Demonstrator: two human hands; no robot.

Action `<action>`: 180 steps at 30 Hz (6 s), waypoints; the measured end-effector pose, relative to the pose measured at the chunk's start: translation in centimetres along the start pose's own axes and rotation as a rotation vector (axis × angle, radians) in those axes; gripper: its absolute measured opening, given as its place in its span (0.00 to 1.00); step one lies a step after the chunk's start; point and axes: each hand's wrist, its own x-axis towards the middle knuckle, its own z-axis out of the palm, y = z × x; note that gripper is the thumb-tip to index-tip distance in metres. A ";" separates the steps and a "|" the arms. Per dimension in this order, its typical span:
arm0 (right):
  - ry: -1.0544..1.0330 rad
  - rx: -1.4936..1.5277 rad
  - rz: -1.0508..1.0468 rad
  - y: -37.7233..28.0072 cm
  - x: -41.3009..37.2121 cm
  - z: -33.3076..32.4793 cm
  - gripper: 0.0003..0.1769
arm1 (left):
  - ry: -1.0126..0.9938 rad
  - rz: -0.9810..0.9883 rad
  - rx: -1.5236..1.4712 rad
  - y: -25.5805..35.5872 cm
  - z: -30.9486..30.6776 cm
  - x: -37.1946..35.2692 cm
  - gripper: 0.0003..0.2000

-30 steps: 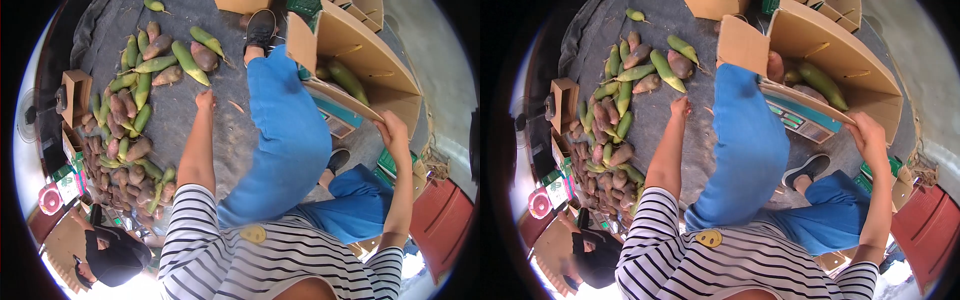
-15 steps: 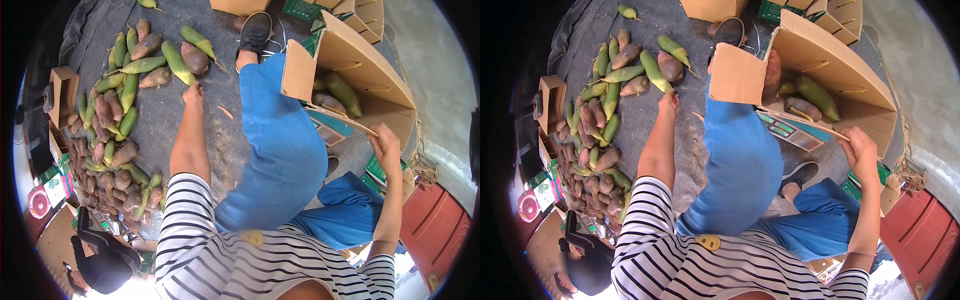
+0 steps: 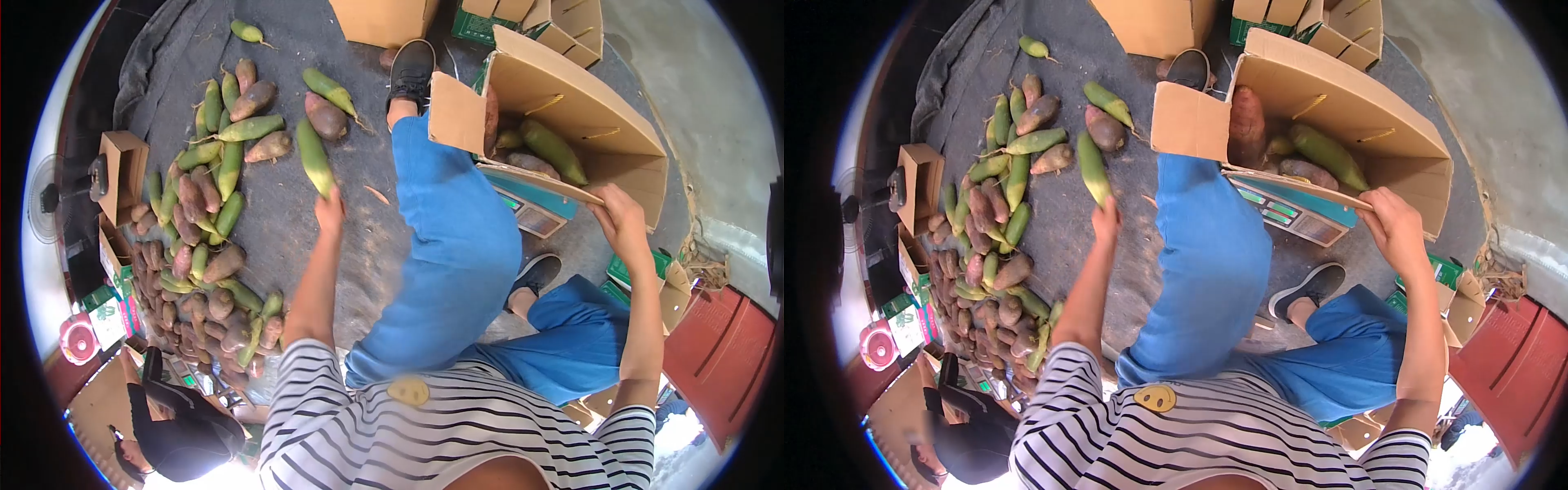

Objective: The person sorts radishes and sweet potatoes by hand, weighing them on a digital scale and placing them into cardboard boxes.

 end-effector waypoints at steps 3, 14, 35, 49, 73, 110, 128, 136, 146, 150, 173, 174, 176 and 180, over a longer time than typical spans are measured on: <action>-0.002 -0.005 0.008 0.4 -0.3 0.2 0.07 | -0.144 -0.073 0.175 -5.5 -1.7 -10.7 0.18; -0.005 0.021 0.031 0.2 -0.1 0.2 0.08 | 0.060 0.538 0.846 9.9 -1.7 -2.1 0.27; -0.018 0.000 0.042 0.5 0.1 0.5 0.10 | 0.306 -0.257 0.059 9.5 5.5 13.6 0.53; 0.000 0.003 0.027 0.3 0.0 0.4 0.09 | -0.070 0.015 0.758 -1.0 -4.7 -14.2 0.41; -0.014 -0.005 0.036 0.4 -0.2 0.4 0.09 | -0.143 -0.297 -0.598 11.0 11.4 10.9 0.06; 0.120 -0.015 -0.115 2.9 -2.5 1.7 0.10 | -0.248 1.075 -0.375 47.0 3.3 -25.7 0.08; 0.139 -0.041 -0.095 2.5 -2.1 2.7 0.12 | -0.676 -0.163 1.065 -2.7 -14.9 -26.7 0.17; 0.021 0.023 -0.010 2.6 -1.8 2.3 0.12 | -0.561 -0.385 0.623 -26.2 -23.2 -33.4 0.20; -0.002 -0.049 0.073 2.5 -1.7 2.5 0.13 | 0.113 -0.537 0.966 -14.1 -32.1 -25.7 0.25; -0.002 -0.029 0.060 2.2 -1.6 2.6 0.13 | 0.237 -0.565 0.936 -17.4 -34.9 -21.7 0.29; -0.067 0.012 0.156 1.4 -1.0 2.0 0.13 | 0.015 -0.574 -0.537 -7.3 -30.2 -18.9 0.22; -0.071 0.017 0.148 1.5 -1.0 2.0 0.13 | 0.091 -0.587 -0.352 -9.4 -30.8 -18.8 0.24; -0.066 0.021 0.140 1.9 -1.1 2.1 0.13 | 0.406 -0.520 0.040 -16.5 -33.8 -19.9 0.26; -0.062 0.038 0.151 1.6 -1.2 2.2 0.14 | 0.602 -0.802 0.189 -28.1 -39.7 -24.4 0.29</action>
